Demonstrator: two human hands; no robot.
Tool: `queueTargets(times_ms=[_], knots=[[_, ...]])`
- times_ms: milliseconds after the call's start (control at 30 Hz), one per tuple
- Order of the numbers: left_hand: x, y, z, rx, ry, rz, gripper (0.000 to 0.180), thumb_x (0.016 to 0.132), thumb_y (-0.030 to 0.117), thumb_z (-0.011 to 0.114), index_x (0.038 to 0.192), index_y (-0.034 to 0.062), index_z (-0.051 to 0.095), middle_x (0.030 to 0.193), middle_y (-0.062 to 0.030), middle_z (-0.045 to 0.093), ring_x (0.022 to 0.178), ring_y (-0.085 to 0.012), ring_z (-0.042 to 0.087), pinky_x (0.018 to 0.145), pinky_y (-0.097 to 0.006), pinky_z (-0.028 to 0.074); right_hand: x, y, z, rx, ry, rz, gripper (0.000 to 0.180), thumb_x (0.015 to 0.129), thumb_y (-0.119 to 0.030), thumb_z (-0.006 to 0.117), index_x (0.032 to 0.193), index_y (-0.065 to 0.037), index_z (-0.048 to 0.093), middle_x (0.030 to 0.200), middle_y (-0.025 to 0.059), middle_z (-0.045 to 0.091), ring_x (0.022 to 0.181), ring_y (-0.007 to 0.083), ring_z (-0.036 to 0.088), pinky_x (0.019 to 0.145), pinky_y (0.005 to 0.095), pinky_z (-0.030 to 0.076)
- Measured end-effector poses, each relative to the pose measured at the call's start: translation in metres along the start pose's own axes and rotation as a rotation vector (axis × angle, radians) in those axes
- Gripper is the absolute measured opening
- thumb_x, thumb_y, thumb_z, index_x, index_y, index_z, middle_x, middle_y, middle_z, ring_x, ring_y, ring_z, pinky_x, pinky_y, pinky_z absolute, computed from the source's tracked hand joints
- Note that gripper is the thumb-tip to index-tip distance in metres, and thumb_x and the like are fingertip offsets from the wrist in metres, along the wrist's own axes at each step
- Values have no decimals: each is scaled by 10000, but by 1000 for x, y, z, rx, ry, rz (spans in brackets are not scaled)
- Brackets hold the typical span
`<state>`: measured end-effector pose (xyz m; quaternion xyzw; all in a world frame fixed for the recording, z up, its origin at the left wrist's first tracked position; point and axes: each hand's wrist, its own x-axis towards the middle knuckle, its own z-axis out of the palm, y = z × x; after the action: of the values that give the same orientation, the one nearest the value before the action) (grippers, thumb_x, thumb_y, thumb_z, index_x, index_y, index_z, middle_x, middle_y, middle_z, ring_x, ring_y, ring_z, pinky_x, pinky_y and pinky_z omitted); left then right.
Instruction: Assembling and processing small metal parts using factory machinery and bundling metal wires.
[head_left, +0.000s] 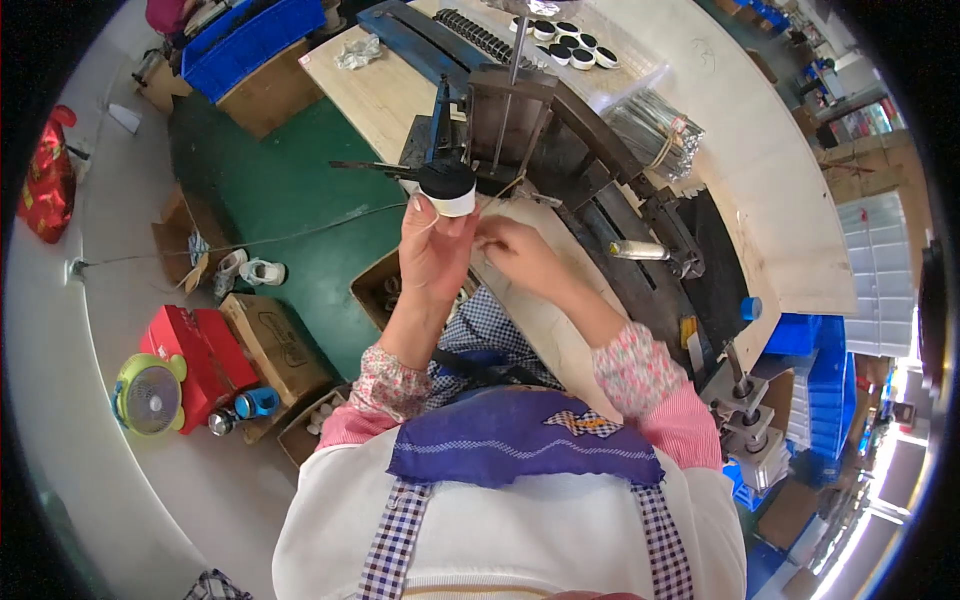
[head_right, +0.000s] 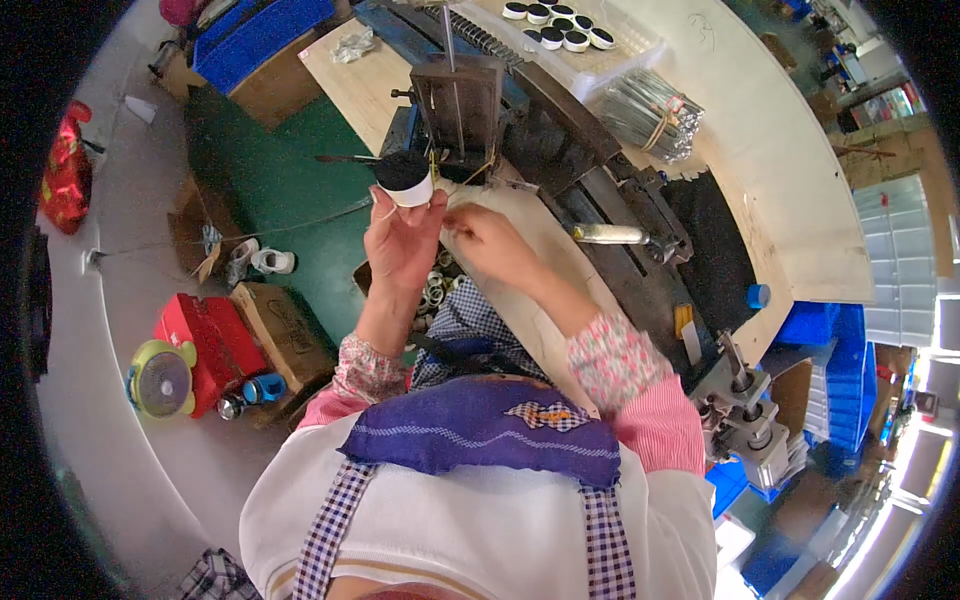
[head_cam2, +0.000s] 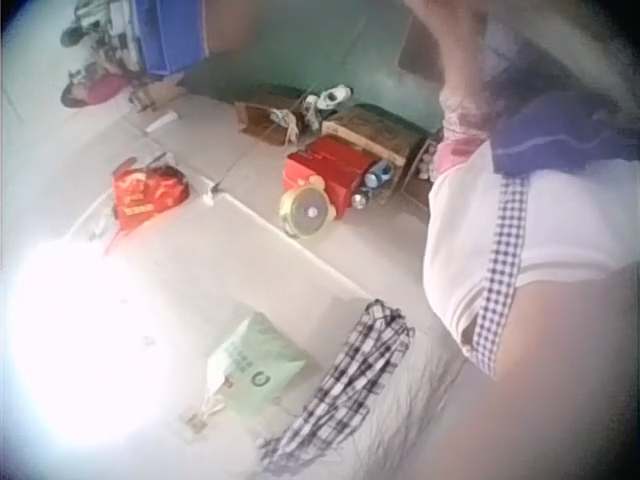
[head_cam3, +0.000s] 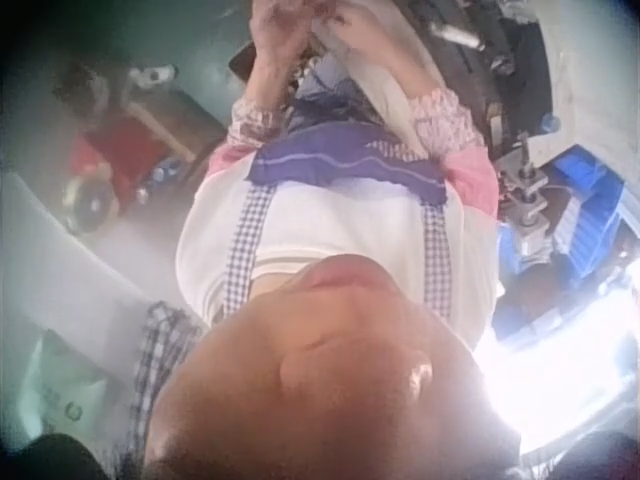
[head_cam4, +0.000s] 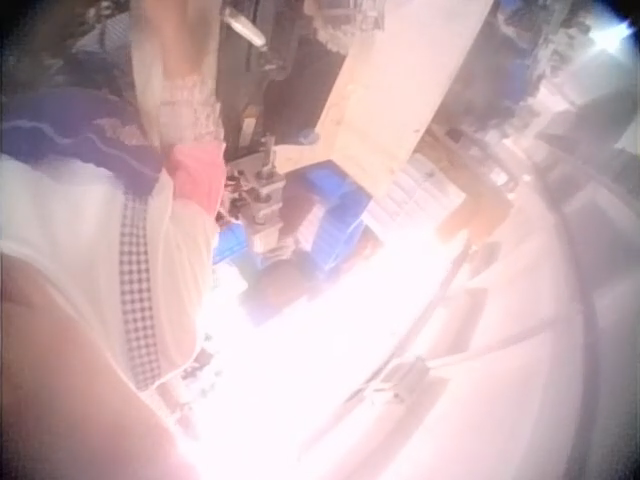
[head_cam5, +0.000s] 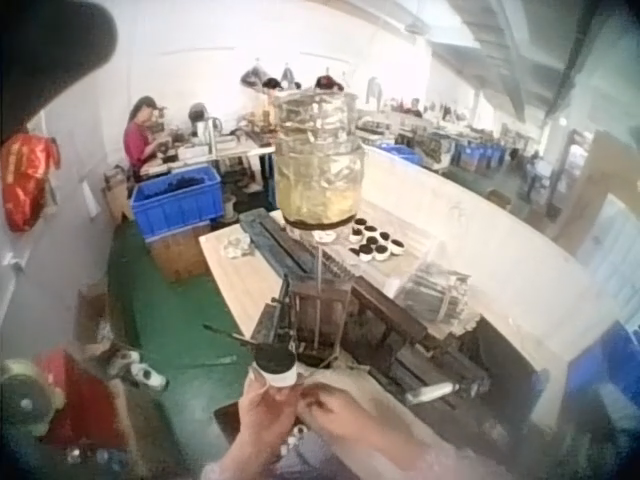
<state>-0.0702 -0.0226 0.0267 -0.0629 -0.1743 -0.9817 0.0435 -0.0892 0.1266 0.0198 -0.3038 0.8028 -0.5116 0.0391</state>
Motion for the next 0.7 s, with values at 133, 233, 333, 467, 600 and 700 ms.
queueTargets(times_ms=[133,233,333,467,600,700], knots=[[3,7,0,-48,-74,33,308,952,349,503,1151,120,562,1156,-37,605,1023,-202,535,907,-408,395,43,31,5,240,13,255,343,789,49,435,1056,21,648,1047,191,655,948,288,648,871,327,487],[-2,8,-5,-26,28,30,319,947,338,518,1166,108,548,1162,-45,605,1064,-218,540,945,-423,393,40,31,7,317,18,268,388,761,80,414,1069,26,645,1073,194,652,976,299,643,892,331,485],[-5,-1,3,77,-5,37,317,931,304,561,1177,106,537,1175,-53,601,1105,-223,543,985,-430,395,39,23,0,183,23,208,387,737,82,419,1043,30,652,1044,205,656,960,307,647,881,333,490],[4,-6,5,101,86,46,271,886,229,643,1095,77,559,1142,-61,614,1086,-218,568,989,-414,418,31,-9,-28,-242,-181,253,311,770,20,459,1005,26,662,953,171,682,920,237,650,820,319,490],[-5,-11,0,240,159,104,146,891,169,649,931,69,551,1000,-48,634,944,-156,590,894,-349,437,-8,-97,-75,-237,-215,308,224,829,-110,583,1007,-6,670,869,108,687,732,149,648,654,279,503],[-9,-20,-1,343,216,138,148,884,146,658,925,51,552,958,-37,626,900,-129,578,858,-310,440,9,-137,-93,-196,388,32,187,849,-128,644,1004,-24,662,752,119,643,623,163,611,578,273,489]])
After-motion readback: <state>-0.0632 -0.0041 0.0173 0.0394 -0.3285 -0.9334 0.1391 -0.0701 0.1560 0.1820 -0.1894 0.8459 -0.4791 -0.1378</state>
